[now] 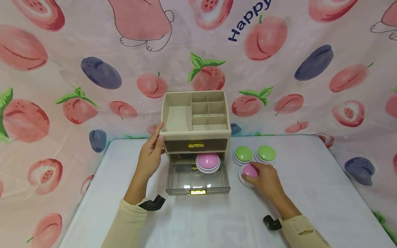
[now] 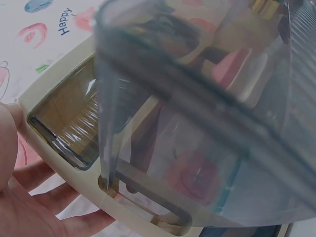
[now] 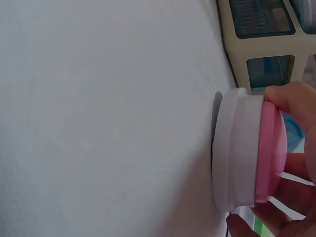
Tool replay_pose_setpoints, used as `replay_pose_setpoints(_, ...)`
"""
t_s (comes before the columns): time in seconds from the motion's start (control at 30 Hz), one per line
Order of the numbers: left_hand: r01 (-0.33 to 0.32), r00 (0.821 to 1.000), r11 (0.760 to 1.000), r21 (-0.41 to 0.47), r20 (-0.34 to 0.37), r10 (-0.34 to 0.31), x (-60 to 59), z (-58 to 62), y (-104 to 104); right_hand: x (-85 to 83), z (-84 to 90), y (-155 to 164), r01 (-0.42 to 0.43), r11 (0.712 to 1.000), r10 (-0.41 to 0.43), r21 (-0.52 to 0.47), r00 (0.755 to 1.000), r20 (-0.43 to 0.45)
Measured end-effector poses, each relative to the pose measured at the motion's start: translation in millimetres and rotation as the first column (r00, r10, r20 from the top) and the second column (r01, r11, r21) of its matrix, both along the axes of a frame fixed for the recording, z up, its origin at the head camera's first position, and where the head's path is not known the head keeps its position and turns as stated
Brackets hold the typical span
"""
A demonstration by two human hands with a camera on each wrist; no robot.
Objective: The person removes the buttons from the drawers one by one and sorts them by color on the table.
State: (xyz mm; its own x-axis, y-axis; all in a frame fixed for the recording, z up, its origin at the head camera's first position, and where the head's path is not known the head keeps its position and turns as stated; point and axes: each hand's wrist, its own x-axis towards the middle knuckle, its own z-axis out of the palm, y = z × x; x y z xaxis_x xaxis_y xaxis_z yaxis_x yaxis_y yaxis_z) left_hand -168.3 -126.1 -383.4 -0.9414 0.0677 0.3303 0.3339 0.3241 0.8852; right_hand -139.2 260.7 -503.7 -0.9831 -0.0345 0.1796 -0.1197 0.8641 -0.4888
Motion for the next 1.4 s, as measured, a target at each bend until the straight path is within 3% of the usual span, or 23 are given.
replay_pose_setpoints(0.4,0.003,1.000,1.000,0.002,0.024,-0.003,-0.5,0.0,-1,-0.1,-1.7,-3,-0.008,1.000,0.008,0.001,1.000,0.013)
replay_pose_setpoints(1.1,0.002,1.000,1.000,0.001,-0.004,-0.002,-1.2,-2.3,0,0.8,-7.8,3,-0.009,0.999,0.011,-0.031,0.998,0.062)
replay_pose_setpoints(1.23,0.005,1.000,1.000,0.000,-0.005,-0.005,-1.0,-2.7,-1,3.8,-2.6,2,-0.016,1.000,0.016,-0.005,0.999,0.038)
replay_pose_setpoints(1.4,0.010,1.000,1.000,0.003,-0.003,-0.010,-0.9,-3.0,-1,9.1,16.3,-3,-0.011,1.000,0.010,-0.018,0.999,-0.045)
